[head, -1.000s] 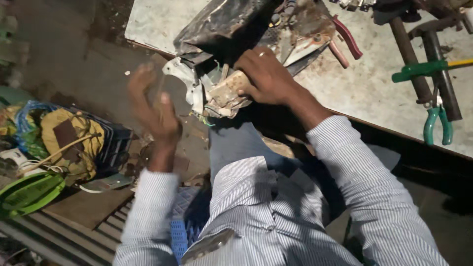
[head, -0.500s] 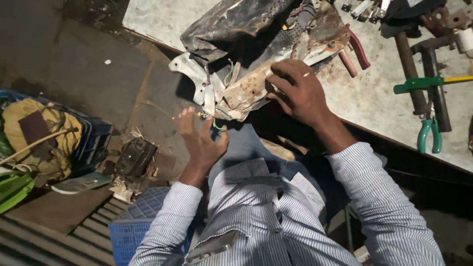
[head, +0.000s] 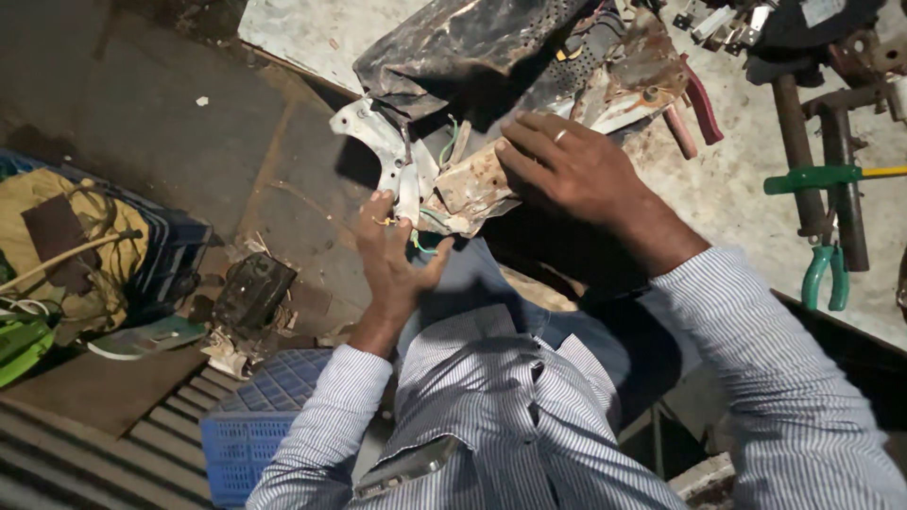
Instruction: The person disassembles a damaged electrical appliance using a screwdriver and pliers. They remove screws, pry open the casing, and manipulate internal wires and components on a cluttered workbench.
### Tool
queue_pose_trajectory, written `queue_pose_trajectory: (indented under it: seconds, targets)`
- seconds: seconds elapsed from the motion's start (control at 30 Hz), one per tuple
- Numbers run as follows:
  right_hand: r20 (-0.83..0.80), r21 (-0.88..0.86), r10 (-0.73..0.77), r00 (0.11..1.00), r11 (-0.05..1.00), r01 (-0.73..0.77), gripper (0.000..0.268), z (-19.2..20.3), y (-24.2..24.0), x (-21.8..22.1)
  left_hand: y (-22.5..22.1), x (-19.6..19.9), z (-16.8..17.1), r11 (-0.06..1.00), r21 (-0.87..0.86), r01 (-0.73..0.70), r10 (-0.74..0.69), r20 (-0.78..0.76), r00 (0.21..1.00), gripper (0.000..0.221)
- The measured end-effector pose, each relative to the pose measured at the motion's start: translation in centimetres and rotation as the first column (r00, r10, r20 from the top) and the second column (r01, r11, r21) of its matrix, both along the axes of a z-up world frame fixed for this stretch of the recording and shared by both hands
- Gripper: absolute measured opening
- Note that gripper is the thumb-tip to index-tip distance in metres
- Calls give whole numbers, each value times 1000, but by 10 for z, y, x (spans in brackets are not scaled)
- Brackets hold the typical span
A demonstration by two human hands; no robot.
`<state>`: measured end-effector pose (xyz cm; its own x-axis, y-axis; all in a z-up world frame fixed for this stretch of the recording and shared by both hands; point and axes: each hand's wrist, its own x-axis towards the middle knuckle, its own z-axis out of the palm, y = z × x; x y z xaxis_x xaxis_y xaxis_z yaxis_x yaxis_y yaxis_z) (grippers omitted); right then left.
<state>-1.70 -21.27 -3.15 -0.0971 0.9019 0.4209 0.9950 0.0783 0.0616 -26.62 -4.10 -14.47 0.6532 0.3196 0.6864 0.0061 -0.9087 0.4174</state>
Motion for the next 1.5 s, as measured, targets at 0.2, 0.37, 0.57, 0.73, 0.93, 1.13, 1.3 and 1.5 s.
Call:
queue_pose_trajectory:
  seconds: [0.2,0.37,0.57,0.73,0.93,1.13,1.3,1.5]
  targets:
    - [-15,-1,3,1000,1000,-3,49,-6,1,1,13,6,19,994,103,-24,34,-90,995,69]
    - [2,34,-30,1000,999,30,48,-11,1,-3,29,14,31,987,162,-6,27,-127,992,42]
    - [-133,21,-67,989,997,71,46,-9,-2,-8,42,16,37,975,212,63,-47,-79,996,35]
    - [-265,27,-80,961,996,90,55,-2,-10,-15,48,16,40,968,210,134,-121,-74,990,38]
    - [-396,152,-136,908,966,211,65,-9,-30,-41,55,15,45,963,220,158,-140,-97,985,34]
    - [-415,227,-79,906,956,187,35,-4,-21,-57,64,15,57,946,226,232,-209,-120,970,35]
    - [-417,223,18,909,971,83,33,12,8,-63,64,9,75,939,180,293,-273,-129,953,47]
    - [-375,170,-18,927,981,88,29,10,32,-86,58,-5,87,954,190,231,-207,-141,968,39]
